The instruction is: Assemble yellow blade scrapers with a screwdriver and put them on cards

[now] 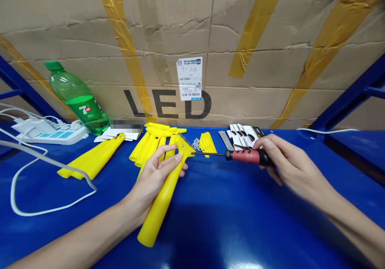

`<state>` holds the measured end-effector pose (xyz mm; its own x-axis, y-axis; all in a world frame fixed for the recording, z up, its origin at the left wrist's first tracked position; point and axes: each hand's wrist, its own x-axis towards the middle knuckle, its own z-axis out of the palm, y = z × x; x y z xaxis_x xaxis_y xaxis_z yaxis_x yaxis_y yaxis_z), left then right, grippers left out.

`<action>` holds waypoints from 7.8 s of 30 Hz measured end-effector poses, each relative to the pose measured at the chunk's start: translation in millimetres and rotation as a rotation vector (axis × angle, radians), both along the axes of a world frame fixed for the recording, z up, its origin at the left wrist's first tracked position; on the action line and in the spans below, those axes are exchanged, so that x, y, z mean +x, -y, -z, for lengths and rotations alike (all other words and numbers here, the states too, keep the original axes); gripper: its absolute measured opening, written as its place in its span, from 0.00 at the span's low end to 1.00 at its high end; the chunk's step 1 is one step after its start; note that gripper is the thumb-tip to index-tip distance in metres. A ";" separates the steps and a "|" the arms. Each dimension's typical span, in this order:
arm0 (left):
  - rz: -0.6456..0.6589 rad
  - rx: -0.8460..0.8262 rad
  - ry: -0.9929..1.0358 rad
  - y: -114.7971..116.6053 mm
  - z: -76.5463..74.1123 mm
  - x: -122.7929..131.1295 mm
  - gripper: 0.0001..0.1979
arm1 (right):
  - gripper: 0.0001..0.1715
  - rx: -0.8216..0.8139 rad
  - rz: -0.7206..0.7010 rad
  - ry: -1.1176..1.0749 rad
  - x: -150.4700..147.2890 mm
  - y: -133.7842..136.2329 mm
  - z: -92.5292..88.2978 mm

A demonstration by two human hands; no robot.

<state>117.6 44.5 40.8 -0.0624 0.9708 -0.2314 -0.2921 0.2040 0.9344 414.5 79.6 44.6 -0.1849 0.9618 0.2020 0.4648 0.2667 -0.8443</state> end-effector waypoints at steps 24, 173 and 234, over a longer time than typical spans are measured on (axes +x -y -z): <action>0.009 -0.010 -0.022 1.4 -1.7 4.3 0.25 | 0.19 0.040 -0.016 -0.024 4.8 -0.9 -3.5; 0.176 -0.035 0.065 0.8 6.8 3.7 0.26 | 0.13 0.199 0.004 -0.041 -9.5 9.4 -10.5; 0.006 -0.009 -0.041 7.9 -2.0 11.8 0.25 | 0.18 0.006 -0.078 -0.181 -1.2 3.7 -6.9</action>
<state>129.5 36.6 42.8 -0.0661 0.9691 -0.2377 -0.2520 0.2143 0.9437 413.3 75.8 51.5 -0.2188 0.9446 0.2445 0.2837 0.3014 -0.9103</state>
